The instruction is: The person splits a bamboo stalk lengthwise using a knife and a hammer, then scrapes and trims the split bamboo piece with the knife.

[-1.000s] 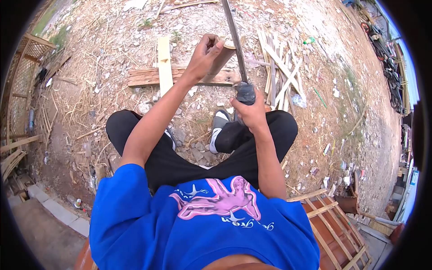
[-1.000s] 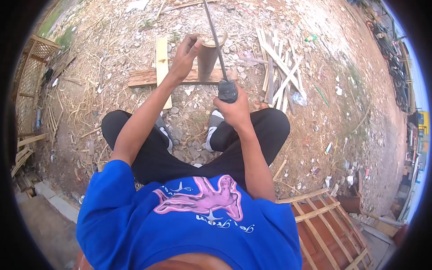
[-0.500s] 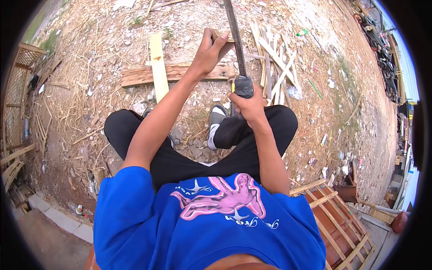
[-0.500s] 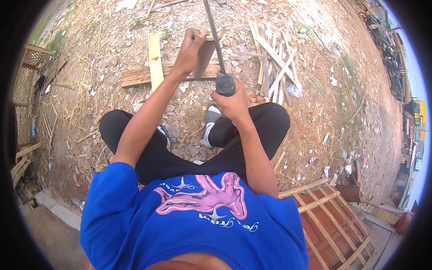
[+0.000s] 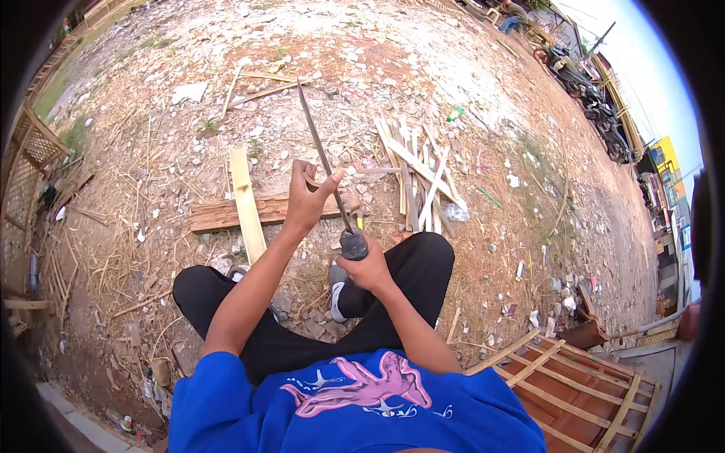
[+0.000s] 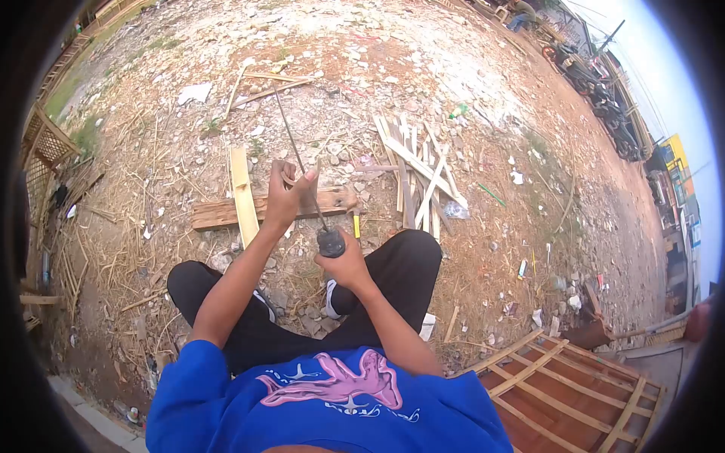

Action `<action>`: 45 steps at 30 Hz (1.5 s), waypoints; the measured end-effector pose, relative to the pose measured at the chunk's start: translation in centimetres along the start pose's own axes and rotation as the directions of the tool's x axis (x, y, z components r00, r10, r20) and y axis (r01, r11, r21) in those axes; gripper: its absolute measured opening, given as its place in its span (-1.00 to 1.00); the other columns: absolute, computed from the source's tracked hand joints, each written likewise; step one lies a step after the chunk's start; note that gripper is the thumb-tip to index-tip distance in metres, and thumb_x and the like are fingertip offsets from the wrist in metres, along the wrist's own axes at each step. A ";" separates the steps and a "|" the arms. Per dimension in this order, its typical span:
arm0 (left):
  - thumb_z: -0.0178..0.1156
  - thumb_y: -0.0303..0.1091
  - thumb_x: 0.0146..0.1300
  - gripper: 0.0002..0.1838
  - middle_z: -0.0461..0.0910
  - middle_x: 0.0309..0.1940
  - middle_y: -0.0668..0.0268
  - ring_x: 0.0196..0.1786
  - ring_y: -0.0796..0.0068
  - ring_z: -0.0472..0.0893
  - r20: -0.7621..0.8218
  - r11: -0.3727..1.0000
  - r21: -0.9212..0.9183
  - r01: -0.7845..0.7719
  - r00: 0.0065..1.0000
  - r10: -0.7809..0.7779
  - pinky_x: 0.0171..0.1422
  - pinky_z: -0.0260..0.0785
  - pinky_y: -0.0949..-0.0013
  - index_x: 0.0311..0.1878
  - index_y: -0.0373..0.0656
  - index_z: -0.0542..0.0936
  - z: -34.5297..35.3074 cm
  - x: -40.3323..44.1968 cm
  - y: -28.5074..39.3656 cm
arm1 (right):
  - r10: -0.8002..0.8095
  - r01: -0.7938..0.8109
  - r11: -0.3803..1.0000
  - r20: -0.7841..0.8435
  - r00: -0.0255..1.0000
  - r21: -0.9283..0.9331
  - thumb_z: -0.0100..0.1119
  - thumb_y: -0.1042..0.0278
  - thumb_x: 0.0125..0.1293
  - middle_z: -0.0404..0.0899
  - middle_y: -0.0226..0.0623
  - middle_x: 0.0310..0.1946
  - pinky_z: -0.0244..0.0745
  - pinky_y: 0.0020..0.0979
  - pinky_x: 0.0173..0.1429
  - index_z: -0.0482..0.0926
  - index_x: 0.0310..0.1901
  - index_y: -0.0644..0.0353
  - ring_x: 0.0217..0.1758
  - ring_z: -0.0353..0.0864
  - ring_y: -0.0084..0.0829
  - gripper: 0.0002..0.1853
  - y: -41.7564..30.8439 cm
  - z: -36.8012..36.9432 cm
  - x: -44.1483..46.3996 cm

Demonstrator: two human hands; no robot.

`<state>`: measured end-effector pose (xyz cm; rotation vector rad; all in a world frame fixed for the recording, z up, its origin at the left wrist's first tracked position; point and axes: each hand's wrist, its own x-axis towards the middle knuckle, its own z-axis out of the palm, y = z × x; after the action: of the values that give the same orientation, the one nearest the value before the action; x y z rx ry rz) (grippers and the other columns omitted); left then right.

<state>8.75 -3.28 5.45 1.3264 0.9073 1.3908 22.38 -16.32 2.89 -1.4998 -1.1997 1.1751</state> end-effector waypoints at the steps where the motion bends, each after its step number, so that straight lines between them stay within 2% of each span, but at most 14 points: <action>1: 0.47 0.00 0.16 -0.40 0.15 -0.29 0.40 -0.25 0.59 0.18 0.009 1.000 0.011 -0.004 1.000 0.004 -0.15 0.17 0.49 -0.21 -0.14 0.23 -0.1 -0.4 0.4 | -0.002 0.002 1.000 0.010 1.000 -0.002 0.40 0.44 0.00 0.56 -0.46 -0.41 0.45 -0.48 -0.18 0.54 -0.18 0.25 -0.35 0.49 -0.62 -0.67 0.1 0.0 -0.5; 5: 0.46 -0.10 0.18 -0.45 0.16 -0.30 0.38 -0.24 0.57 0.20 0.004 0.998 0.007 -0.062 0.998 0.062 -0.13 0.19 0.49 -0.24 -0.14 0.23 0.2 -0.4 -0.4 | -0.058 0.058 0.998 -0.014 0.998 0.018 0.38 0.45 0.00 0.55 -0.45 -0.42 0.43 -0.47 -0.18 0.51 -0.20 0.26 -0.35 0.47 -0.62 -0.68 -0.7 0.3 -1.2; 7: 0.47 -0.16 0.18 -0.47 0.18 -0.31 0.39 -0.25 0.58 0.22 -0.019 0.998 -0.067 -0.012 1.000 0.010 -0.11 0.21 0.49 -0.25 -0.14 0.24 0.2 -1.5 0.6 | -0.051 0.051 0.997 -0.011 0.999 0.061 0.37 0.45 0.02 0.50 -0.48 -0.46 0.41 -0.45 -0.22 0.49 -0.22 0.25 -0.38 0.43 -0.61 -0.71 -0.3 0.9 -2.1; 13: 0.54 -0.13 0.09 -0.44 0.20 -0.36 0.41 -0.29 0.59 0.21 -0.085 0.997 -0.064 -0.033 0.996 0.027 -0.20 0.16 0.47 -0.30 -0.14 0.27 0.6 -0.2 0.3 | 0.140 -0.146 0.982 0.058 0.988 0.122 0.45 0.40 0.05 0.51 -0.50 -0.44 0.41 -0.49 -0.22 0.53 -0.21 0.22 -0.38 0.44 -0.65 -0.69 -2.4 0.3 -1.9; 20: 0.53 -0.17 0.10 -0.46 0.22 -0.37 0.45 -0.35 0.68 0.19 -0.060 0.987 -0.161 0.005 0.998 -0.015 -0.29 0.10 0.54 -0.32 -0.09 0.26 1.0 0.2 0.9 | 0.071 -0.072 0.996 0.024 0.997 0.061 0.44 0.42 0.05 0.55 -0.48 -0.40 0.44 -0.48 -0.16 0.54 -0.17 0.25 -0.34 0.46 -0.66 -0.68 -2.7 0.0 -1.6; 21: 0.53 -0.17 0.10 -0.46 0.22 -0.37 0.45 -0.35 0.67 0.20 -0.059 0.989 -0.151 0.002 0.998 -0.012 -0.29 0.10 0.54 -0.33 -0.09 0.26 1.0 0.2 0.5 | 0.134 -0.137 0.987 0.039 0.990 0.088 0.43 0.43 0.05 0.55 -0.48 -0.40 0.45 -0.48 -0.17 0.54 -0.18 0.24 -0.35 0.46 -0.66 -0.69 -3.4 -0.1 -1.7; 27: 0.54 -0.17 0.10 -0.46 0.23 -0.38 0.45 -0.35 0.66 0.20 -0.088 0.988 -0.153 -0.001 0.996 -0.012 -0.28 0.11 0.54 -0.34 -0.09 0.26 0.4 0.9 0.0 | 0.174 -0.179 0.980 0.057 0.983 0.090 0.43 0.42 0.07 0.56 -0.48 -0.40 0.45 -0.47 -0.17 0.54 -0.18 0.25 -0.34 0.47 -0.66 -0.69 -3.8 0.1 -1.4; 29: 0.53 -0.22 0.12 -0.49 0.23 -0.38 0.46 -0.35 0.68 0.22 -0.077 0.981 -0.196 0.002 0.997 -0.017 -0.27 0.14 0.55 -0.34 -0.08 0.26 0.7 1.1 0.4 | 0.113 -0.115 0.989 0.028 0.993 0.088 0.43 0.40 0.07 0.56 -0.48 -0.39 0.45 -0.48 -0.18 0.55 -0.17 0.25 -0.34 0.47 -0.66 -0.69 -4.0 0.2 -1.4; 32: 0.51 -0.26 0.13 -0.51 0.23 -0.38 0.46 -0.34 0.69 0.23 -0.070 0.981 -0.194 0.014 0.997 -0.028 -0.28 0.15 0.56 -0.34 -0.07 0.26 0.9 0.9 0.7 | 0.184 -0.191 0.974 0.060 0.981 0.120 0.42 0.40 0.08 0.56 -0.48 -0.38 0.45 -0.47 -0.17 0.55 -0.16 0.25 -0.34 0.47 -0.65 -0.69 -4.1 0.1 -1.8; 33: 0.50 -0.27 0.14 -0.52 0.24 -0.37 0.46 -0.34 0.70 0.22 -0.066 0.977 -0.212 0.035 0.997 -0.050 -0.28 0.14 0.58 -0.33 -0.06 0.26 0.8 0.8 0.8 | 0.091 -0.096 0.989 0.049 0.995 0.110 0.41 0.40 0.07 0.56 -0.44 -0.38 0.46 -0.43 -0.15 0.55 -0.14 0.26 -0.33 0.49 -0.61 -0.68 -4.1 0.2 -1.7; 36: 0.50 -0.27 0.15 -0.52 0.25 -0.37 0.46 -0.34 0.70 0.22 -0.041 0.975 -0.217 0.038 0.998 -0.048 -0.27 0.15 0.56 -0.33 -0.05 0.26 0.7 0.8 0.7 | 0.058 -0.058 0.998 -0.014 0.998 0.031 0.40 0.40 0.05 0.58 -0.35 -0.38 0.47 -0.39 -0.12 0.54 -0.13 0.28 -0.32 0.51 -0.55 -0.65 -3.9 0.8 -1.8; 39: 0.50 -0.25 0.16 -0.50 0.26 -0.39 0.46 -0.34 0.67 0.23 -0.046 0.977 -0.207 0.054 0.997 -0.065 -0.24 0.18 0.50 -0.34 -0.04 0.23 0.3 0.5 0.1 | 0.006 -0.009 0.998 -0.053 0.999 -0.055 0.42 0.42 0.08 0.59 -0.47 -0.36 0.46 -0.50 -0.12 0.54 -0.10 0.31 -0.30 0.52 -0.67 -0.64 -3.0 1.1 -2.2; 42: 0.47 -0.28 0.20 -0.51 0.25 -0.41 0.46 -0.37 0.68 0.21 -0.041 0.971 -0.226 0.076 0.995 -0.088 -0.24 0.18 0.52 -0.34 -0.03 0.22 0.0 -0.8 0.4 | 0.034 -0.036 0.998 -0.034 0.999 -0.052 0.40 0.42 0.07 0.61 -0.42 -0.34 0.49 -0.47 -0.07 0.53 -0.05 0.34 -0.27 0.54 -0.66 -0.60 -3.4 0.8 -3.1; 45: 0.43 -0.36 0.23 -0.54 0.23 -0.42 0.47 -0.38 0.71 0.18 -0.018 0.971 -0.233 0.060 0.998 -0.066 -0.25 0.14 0.57 -0.34 -0.02 0.21 0.5 -1.9 0.8 | 0.114 -0.111 0.992 -0.059 0.992 0.052 0.39 0.39 0.01 0.58 -0.22 -0.41 0.49 -0.35 -0.11 0.54 -0.15 0.29 -0.34 0.53 -0.46 -0.64 -2.8 0.8 -4.3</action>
<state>9.00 -5.33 5.82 1.0959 0.7704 1.4200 20.72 -19.99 6.14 -1.5726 -1.0497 1.2148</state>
